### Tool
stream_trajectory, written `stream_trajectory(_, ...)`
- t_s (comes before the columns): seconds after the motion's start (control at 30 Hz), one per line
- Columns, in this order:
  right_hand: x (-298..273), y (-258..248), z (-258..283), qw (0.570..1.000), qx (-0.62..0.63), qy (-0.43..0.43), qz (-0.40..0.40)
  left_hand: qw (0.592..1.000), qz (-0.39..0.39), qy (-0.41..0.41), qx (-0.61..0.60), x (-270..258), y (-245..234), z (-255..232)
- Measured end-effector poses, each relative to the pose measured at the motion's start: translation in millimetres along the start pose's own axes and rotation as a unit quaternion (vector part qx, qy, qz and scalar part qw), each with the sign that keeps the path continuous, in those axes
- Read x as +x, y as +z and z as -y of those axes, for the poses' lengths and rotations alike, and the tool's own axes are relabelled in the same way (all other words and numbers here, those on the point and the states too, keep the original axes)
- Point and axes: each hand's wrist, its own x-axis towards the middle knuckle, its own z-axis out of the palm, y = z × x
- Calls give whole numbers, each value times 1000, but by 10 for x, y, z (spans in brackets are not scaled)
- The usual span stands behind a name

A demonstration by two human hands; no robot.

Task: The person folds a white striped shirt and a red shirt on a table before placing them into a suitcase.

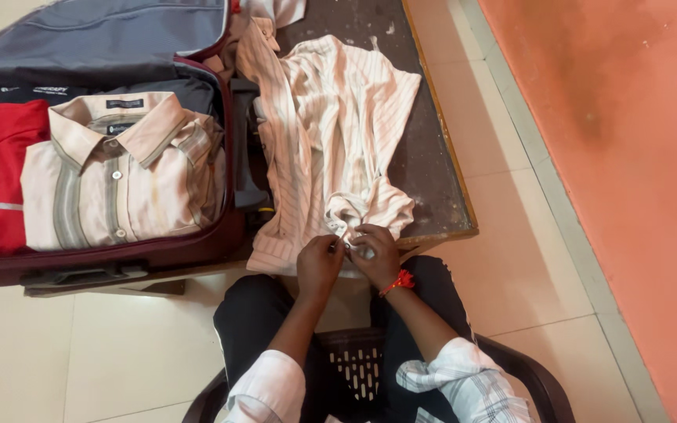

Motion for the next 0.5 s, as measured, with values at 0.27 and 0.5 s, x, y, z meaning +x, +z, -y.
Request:
stream_trajectory(0.27,103,-39,373,991,-105,-83,-20,998,-40,-56,-2,11,31,-28)
stream_trajectory(0.5,205,-93,496,986,-133,-100,-25,995,-32,-96,13,128,-7,-150)
